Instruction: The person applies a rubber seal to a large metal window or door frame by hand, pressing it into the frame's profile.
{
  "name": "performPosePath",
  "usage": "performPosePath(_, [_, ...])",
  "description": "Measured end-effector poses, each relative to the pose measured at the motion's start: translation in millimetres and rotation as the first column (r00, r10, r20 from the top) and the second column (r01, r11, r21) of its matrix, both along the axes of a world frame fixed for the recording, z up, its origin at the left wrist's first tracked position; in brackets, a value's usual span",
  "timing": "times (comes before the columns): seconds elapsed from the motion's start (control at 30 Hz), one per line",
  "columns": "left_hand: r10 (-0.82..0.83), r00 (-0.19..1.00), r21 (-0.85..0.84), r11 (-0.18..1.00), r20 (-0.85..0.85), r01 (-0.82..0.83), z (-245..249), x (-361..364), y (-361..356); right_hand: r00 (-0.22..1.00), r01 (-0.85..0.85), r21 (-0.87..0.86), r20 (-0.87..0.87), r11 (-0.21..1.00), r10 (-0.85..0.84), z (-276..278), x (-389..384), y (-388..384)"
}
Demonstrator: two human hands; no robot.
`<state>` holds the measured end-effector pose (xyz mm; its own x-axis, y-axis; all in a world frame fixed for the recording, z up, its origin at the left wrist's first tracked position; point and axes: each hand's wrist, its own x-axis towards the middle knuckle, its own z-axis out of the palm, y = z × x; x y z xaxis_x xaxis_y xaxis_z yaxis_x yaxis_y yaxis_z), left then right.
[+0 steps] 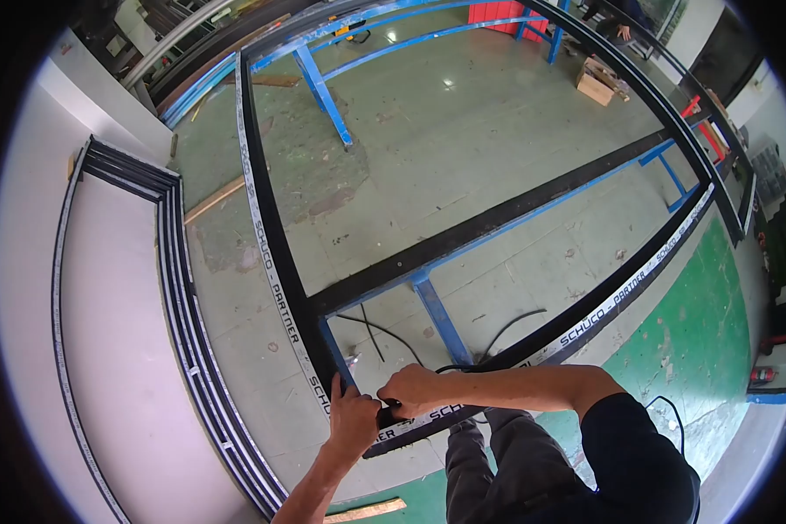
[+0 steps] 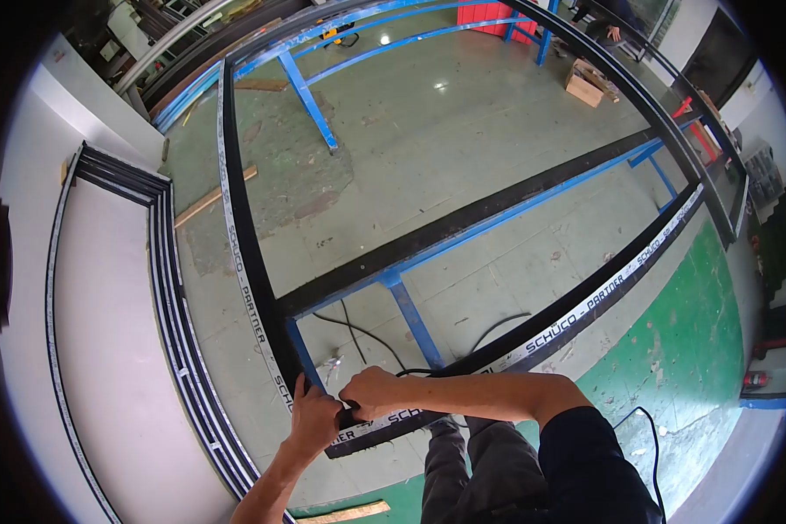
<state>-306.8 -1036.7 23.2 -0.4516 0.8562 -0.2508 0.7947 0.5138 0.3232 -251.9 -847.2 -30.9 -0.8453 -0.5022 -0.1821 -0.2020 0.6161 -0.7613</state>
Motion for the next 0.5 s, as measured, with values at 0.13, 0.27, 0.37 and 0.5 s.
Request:
performPosePath(0.13, [-0.032,0.999,-0.043,0.999,0.032,0.033,-2.7,-6.7,-8.2,0.999,0.001,-0.019,-0.038,1.000,-0.002,-3.7,-1.8,0.7])
performPosePath(0.27, [-0.036,0.998,-0.027,0.999,0.044,0.038,-15.8,-8.3,-13.4,0.999,0.011,-0.028,-0.053,1.000,-0.013,-3.1,-0.7,1.8])
performPosePath(0.37, [-0.034,0.998,-0.072,0.997,0.061,0.039,-12.8,-6.4,-6.3,0.999,0.013,-0.043,-0.047,0.999,-0.015,-10.1,1.8,-0.6])
performPosePath(0.5, [-0.073,0.995,-0.095,0.992,0.075,0.080,-13.4,-14.7,-16.1,0.995,0.044,-0.110,-0.087,0.993,-0.054,-14.0,1.5,-4.1])
